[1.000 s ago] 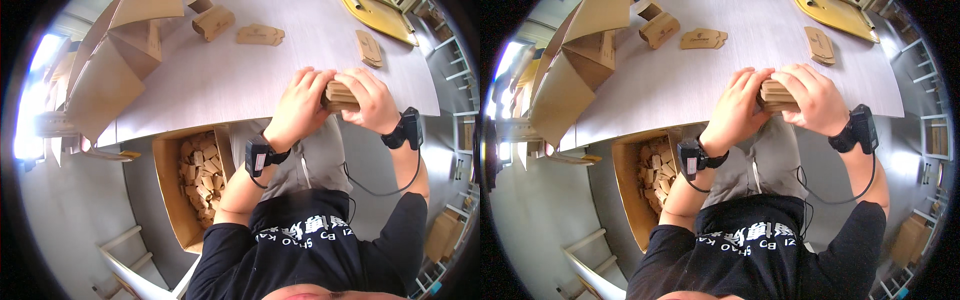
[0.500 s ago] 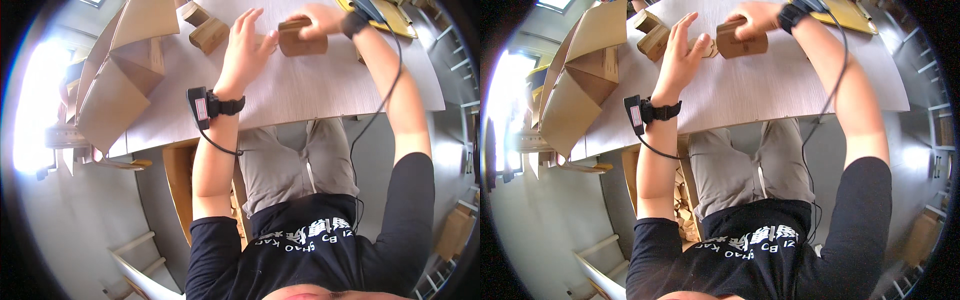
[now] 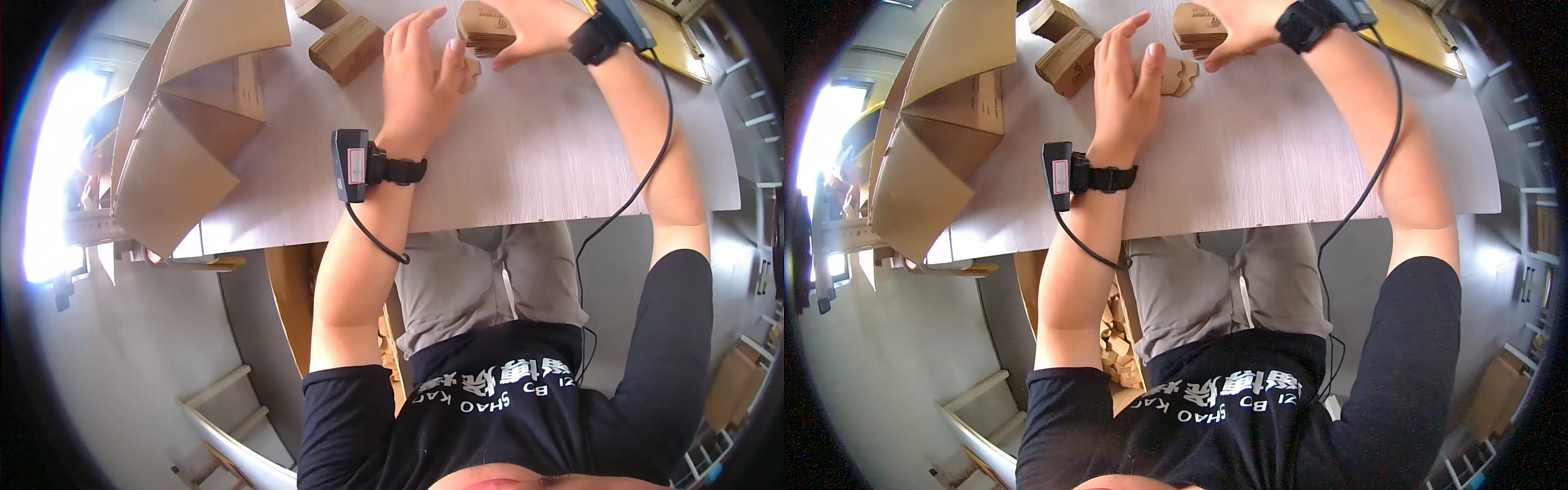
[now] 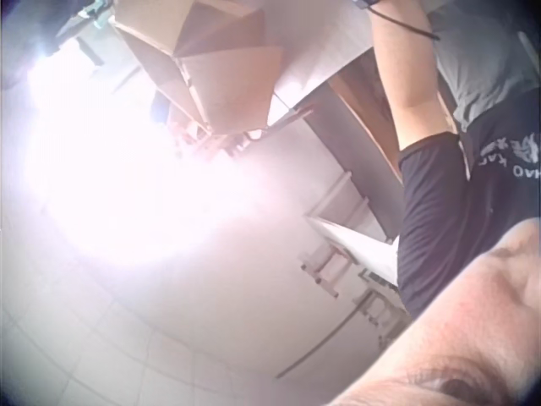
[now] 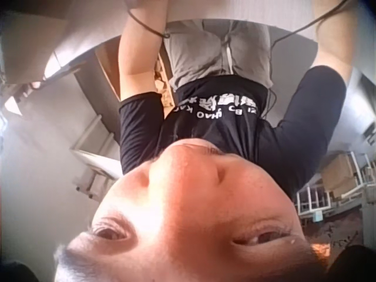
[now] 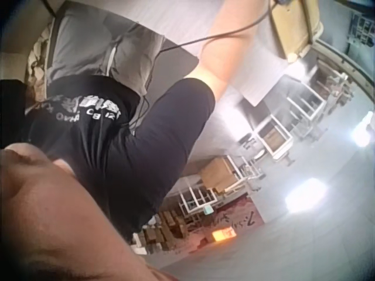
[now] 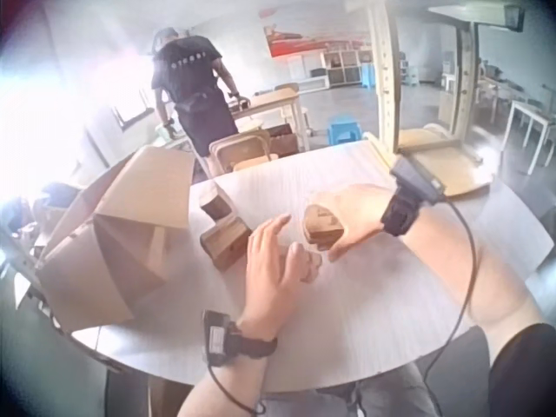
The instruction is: Folding and stacking small cardboard components for shoe manufacturing.
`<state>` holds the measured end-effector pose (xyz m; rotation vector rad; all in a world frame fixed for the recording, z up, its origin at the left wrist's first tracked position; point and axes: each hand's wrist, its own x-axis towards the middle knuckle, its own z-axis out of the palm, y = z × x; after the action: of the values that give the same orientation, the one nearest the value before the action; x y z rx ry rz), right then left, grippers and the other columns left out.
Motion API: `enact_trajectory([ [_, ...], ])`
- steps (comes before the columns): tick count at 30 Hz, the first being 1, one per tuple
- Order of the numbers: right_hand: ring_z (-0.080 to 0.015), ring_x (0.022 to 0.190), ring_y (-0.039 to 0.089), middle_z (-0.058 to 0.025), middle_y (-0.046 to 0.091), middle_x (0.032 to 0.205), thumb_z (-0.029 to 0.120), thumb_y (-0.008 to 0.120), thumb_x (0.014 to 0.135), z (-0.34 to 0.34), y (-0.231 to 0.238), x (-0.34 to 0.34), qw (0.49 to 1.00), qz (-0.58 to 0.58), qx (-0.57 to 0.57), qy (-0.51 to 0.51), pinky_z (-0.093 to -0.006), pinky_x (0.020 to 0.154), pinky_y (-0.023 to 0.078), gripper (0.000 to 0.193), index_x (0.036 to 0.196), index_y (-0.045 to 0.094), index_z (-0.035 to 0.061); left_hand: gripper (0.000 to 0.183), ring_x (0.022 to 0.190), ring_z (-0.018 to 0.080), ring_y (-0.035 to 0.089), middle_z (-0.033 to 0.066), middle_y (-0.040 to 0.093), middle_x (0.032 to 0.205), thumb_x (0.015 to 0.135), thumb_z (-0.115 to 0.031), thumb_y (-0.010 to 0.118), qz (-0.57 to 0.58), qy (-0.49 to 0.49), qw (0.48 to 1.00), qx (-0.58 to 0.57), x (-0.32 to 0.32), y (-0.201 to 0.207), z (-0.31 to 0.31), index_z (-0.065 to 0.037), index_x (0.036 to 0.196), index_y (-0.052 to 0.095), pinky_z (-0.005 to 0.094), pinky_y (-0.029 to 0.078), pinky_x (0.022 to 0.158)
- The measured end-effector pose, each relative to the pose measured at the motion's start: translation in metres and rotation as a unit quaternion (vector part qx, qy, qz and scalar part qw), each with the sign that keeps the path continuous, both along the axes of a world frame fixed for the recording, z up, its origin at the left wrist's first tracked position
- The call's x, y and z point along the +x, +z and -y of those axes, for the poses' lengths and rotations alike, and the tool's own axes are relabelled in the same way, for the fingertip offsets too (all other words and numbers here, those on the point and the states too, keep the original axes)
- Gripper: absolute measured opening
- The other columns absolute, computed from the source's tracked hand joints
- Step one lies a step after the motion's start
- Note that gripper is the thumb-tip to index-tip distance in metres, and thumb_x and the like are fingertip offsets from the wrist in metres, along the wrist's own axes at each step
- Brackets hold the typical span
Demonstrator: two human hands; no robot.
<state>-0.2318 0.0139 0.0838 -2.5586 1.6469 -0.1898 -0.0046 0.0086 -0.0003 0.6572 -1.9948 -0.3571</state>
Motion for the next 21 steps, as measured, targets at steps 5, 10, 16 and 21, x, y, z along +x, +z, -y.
enact_trajectory([
  [5,-0.0383,0.110,0.067,-0.0219,0.069,0.121,0.041,0.087,0.072,0.035,-0.035,0.034,1.000,-0.002,0.006,-0.007,-0.0447,0.094,0.055,0.093,0.150,0.045,0.0101,0.040,0.126,0.0318,0.055,0.0129,0.062,0.132,0.098,-0.021,0.065,0.030,0.058,0.998,-0.010,0.034,-0.007,0.002,-0.005,0.133,0.058,0.0400,0.044,0.106],
  [10,-0.0387,0.111,0.067,-0.0220,0.069,0.121,0.042,0.084,0.074,0.053,-0.039,-0.003,0.998,-0.021,-0.049,0.026,-0.0464,0.093,0.054,0.094,0.153,0.041,0.0151,0.039,0.124,0.0320,0.057,0.0129,0.063,0.130,0.095,-0.019,0.067,0.013,0.045,0.999,-0.020,0.018,-0.006,0.006,-0.005,0.131,0.060,0.0398,0.045,0.105],
  [16,-0.0401,0.111,0.066,-0.0228,0.068,0.124,0.053,0.078,0.079,0.082,-0.056,0.014,0.997,-0.016,-0.068,0.014,-0.0480,0.095,0.053,0.087,0.151,0.044,0.0179,0.037,0.121,0.0327,0.057,0.0125,0.063,0.126,0.092,-0.017,0.068,0.020,0.088,0.996,0.003,0.042,-0.022,0.011,-0.006,0.127,0.062,0.0410,0.047,0.102],
  [21,-0.0412,0.127,0.055,-0.0235,0.060,0.134,0.063,0.065,0.089,0.062,-0.075,-0.016,0.977,-0.047,-0.207,-0.020,-0.0509,0.108,0.043,0.083,0.150,0.046,0.0110,0.037,0.119,0.0337,0.058,0.0125,0.063,0.124,0.091,-0.017,0.068,0.001,0.070,0.998,-0.002,0.014,-0.012,0.010,-0.007,0.126,0.062,0.0415,0.047,0.101],
])
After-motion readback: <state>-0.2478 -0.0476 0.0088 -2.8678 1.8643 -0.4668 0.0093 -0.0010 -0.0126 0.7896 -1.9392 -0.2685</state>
